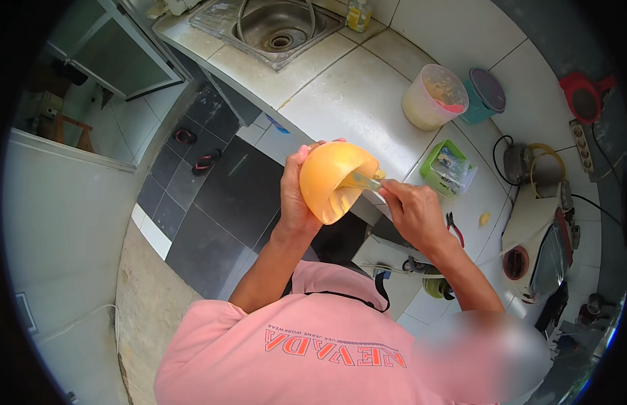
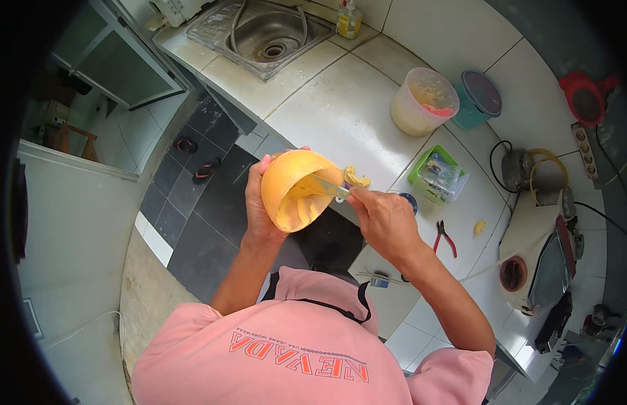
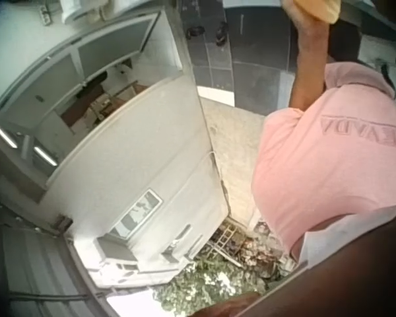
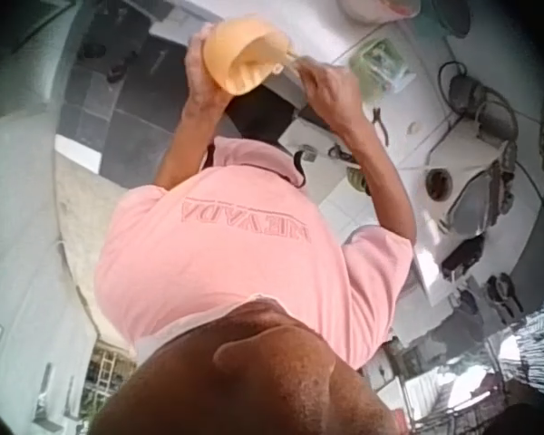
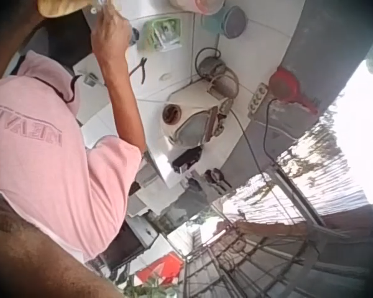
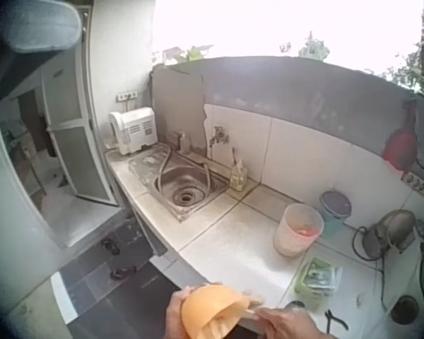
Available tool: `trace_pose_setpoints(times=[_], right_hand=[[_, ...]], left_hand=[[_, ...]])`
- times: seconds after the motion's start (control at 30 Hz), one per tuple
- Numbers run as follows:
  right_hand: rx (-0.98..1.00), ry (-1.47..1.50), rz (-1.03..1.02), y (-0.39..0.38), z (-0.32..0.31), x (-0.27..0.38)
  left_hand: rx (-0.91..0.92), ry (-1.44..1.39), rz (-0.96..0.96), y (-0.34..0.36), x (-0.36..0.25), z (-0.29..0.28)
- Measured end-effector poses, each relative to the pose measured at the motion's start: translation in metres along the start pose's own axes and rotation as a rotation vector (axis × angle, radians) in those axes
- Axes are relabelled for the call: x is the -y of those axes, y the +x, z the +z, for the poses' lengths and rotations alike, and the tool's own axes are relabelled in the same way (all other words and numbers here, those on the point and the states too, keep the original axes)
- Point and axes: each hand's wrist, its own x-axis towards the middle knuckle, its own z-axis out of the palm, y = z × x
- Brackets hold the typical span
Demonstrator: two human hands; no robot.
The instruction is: Apply dental impression material into a tray and clean the mixing bowl.
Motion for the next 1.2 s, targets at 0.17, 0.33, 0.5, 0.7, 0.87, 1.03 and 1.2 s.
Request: trace_pose_setpoints(times=[0.17,0.33,0.5,0.7,0.87,1.03,1.2], right_hand=[[0.321,0.814,0.469,-0.026,0.041,0.036],[0.318,0.912,0.515,-0.02,0.018,0.053],[-0.11,-0.123,-0.017,-0.035,-0.003,0.047],[-0.112,-0.36,-0.112,-0.047,-0.028,0.039],[-0.171,-0.467,-0.115,-0.041,-0.034,0.035],[-0.193,-0.463,-0.097,-0.041,-0.042,0.029],[-0.141,-0.388,-0.12,-0.054,-0.029,0.025]], left_hand=[[0.203,-0.151,-0.03,0.001,0.002,-0.04],[0.046,-0.191,-0.043,0.004,0.01,-0.041],[0.049,-0.35,-0.197,-0.003,0.035,-0.041],[-0.036,-0.308,-0.417,-0.017,0.023,-0.005],[0.051,-0.202,-0.367,-0.005,0.025,-0.012],[-0.006,-0.123,-0.36,0.001,0.016,0.012],[0.093,-0.139,-0.244,0.014,0.021,0.003]])
